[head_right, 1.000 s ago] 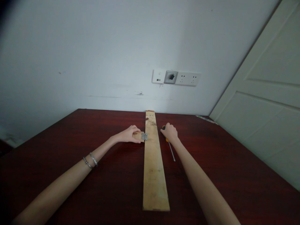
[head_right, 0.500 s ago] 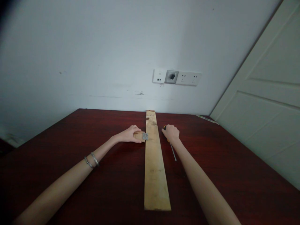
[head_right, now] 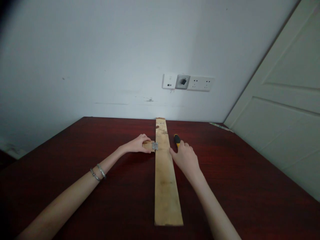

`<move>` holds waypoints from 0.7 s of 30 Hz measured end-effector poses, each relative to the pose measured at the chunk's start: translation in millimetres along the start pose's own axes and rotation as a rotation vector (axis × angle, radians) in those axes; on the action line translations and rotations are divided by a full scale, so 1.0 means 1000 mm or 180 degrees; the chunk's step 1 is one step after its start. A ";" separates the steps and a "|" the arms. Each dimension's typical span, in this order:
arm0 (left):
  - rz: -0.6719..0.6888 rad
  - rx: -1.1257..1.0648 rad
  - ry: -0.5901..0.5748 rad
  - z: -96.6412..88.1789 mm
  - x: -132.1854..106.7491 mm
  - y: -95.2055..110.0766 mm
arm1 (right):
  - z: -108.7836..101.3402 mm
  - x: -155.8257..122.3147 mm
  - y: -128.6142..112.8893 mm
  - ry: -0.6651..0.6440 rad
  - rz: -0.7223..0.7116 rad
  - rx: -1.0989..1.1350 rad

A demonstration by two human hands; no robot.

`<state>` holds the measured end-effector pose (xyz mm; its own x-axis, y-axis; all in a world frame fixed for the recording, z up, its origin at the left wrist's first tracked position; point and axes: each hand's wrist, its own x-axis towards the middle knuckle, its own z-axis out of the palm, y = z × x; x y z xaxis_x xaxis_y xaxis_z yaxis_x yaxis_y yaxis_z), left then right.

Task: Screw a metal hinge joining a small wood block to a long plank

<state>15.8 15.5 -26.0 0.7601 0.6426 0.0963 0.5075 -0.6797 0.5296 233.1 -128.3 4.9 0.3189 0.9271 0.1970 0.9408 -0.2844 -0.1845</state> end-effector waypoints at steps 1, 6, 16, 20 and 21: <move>0.0008 0.0001 0.0014 0.000 0.000 -0.001 | 0.002 -0.016 -0.001 0.0026 -0.0081 0.0087; 0.0027 -0.0008 -0.0002 0.001 0.002 -0.001 | 0.034 -0.081 -0.008 0.0280 -0.0101 0.0282; 0.0022 -0.0050 -0.0051 0.000 0.000 0.001 | 0.057 -0.122 -0.038 0.0577 -0.0068 0.0066; 0.0045 -0.0063 -0.0065 0.000 0.001 -0.001 | 0.052 -0.121 -0.043 0.0633 0.0005 0.0137; 0.0047 -0.0056 -0.0062 0.000 0.001 -0.002 | 0.051 -0.120 -0.043 0.0649 0.0022 0.0181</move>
<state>16.0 17.0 -27.1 0.7753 0.6255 0.0879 0.4891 -0.6826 0.5430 148.5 -215.3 -59.8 0.3475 0.8549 0.3852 0.9323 -0.2710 -0.2396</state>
